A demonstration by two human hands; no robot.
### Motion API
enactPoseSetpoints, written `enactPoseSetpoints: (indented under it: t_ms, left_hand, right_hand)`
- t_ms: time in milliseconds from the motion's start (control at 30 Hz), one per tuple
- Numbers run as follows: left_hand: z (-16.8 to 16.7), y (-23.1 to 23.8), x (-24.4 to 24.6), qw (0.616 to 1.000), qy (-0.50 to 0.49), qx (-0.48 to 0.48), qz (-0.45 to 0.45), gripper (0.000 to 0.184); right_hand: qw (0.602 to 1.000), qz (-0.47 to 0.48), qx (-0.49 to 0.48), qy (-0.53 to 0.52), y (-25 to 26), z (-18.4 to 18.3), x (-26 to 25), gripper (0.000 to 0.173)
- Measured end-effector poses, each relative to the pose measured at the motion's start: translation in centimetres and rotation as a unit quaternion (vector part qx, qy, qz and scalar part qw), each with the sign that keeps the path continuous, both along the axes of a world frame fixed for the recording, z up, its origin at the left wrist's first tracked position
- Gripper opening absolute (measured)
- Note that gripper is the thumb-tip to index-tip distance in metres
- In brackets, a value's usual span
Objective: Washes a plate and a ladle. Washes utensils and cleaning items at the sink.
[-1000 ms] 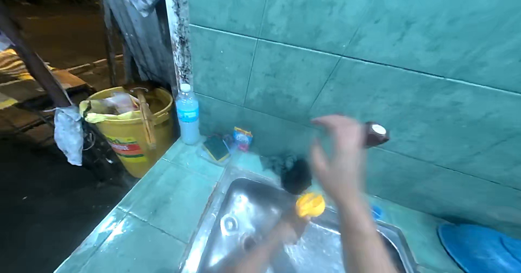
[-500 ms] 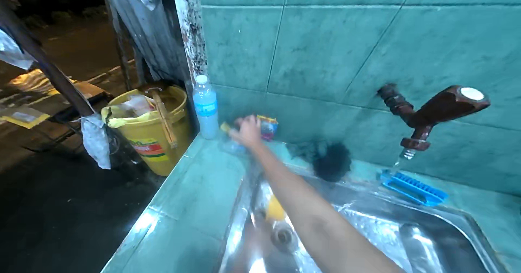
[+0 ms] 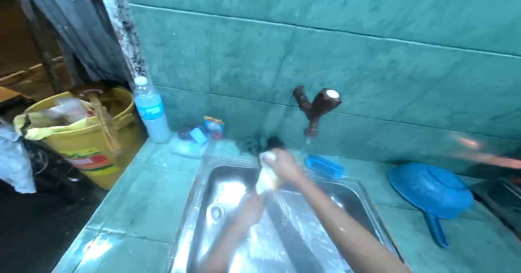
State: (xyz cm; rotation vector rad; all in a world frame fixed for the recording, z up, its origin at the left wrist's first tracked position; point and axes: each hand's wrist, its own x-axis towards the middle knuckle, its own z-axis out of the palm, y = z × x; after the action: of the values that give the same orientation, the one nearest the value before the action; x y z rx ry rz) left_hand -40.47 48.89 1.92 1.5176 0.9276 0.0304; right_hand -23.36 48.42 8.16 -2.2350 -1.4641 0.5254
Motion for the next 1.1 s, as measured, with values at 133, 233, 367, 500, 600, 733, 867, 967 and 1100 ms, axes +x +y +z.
enactPoseSetpoints:
  t_ms: [133, 233, 367, 500, 600, 733, 867, 967, 1100]
  left_hand:
    - [0.5, -0.8, 2.3, 0.999, -0.031, -0.023, 0.013, 0.041]
    - [0.4, -1.7, 3.1, 0.996, -0.062, -0.065, 0.012, 0.036]
    - [-0.5, -3.3, 3.9, 0.95, -0.214, -0.225, 0.028, 0.043]
    - [0.4, -3.6, 5.0, 0.879, -0.293, -0.354, 0.124, 0.048]
    - [0.7, -3.6, 5.1, 0.915, -0.257, -0.282, 0.129, 0.053]
    - [-0.5, -2.9, 3.0, 0.996, -0.073, 0.042, -0.027, 0.053]
    - [0.2, -2.4, 2.0, 0.97, 0.027, 0.22, -0.102, 0.053]
    - [1.2, -2.4, 2.4, 0.955, 0.074, 0.269, -0.101, 0.038]
    - [1.4, -2.0, 2.6, 0.955, 0.054, 0.287, -0.043, 0.041]
  right_hand:
    - [0.992, 0.06, 0.044, -0.1, -3.6, -0.3, -0.1, 0.043]
    - [0.985, 0.123, 0.024, -0.121, -4.9, -0.3, 0.1, 0.034]
    - [0.945, -0.142, 0.071, 0.287, -5.0, -0.2, 4.9, 0.038]
    - [0.854, -0.236, 0.295, 0.357, -7.5, -4.7, 0.1, 0.046]
    - [0.837, -0.223, 0.334, 0.371, -7.4, -5.6, -2.5, 0.051]
    - [0.866, -0.194, 0.156, 0.433, -6.4, -2.2, 2.5, 0.06]
    - [0.989, -0.024, -0.061, 0.135, -4.5, 1.3, 3.5, 0.055]
    - [0.978, 0.107, -0.039, -0.172, -4.6, 0.5, -1.7, 0.047]
    - [0.981, 0.097, -0.038, -0.163, -3.8, 1.7, -1.4, 0.055]
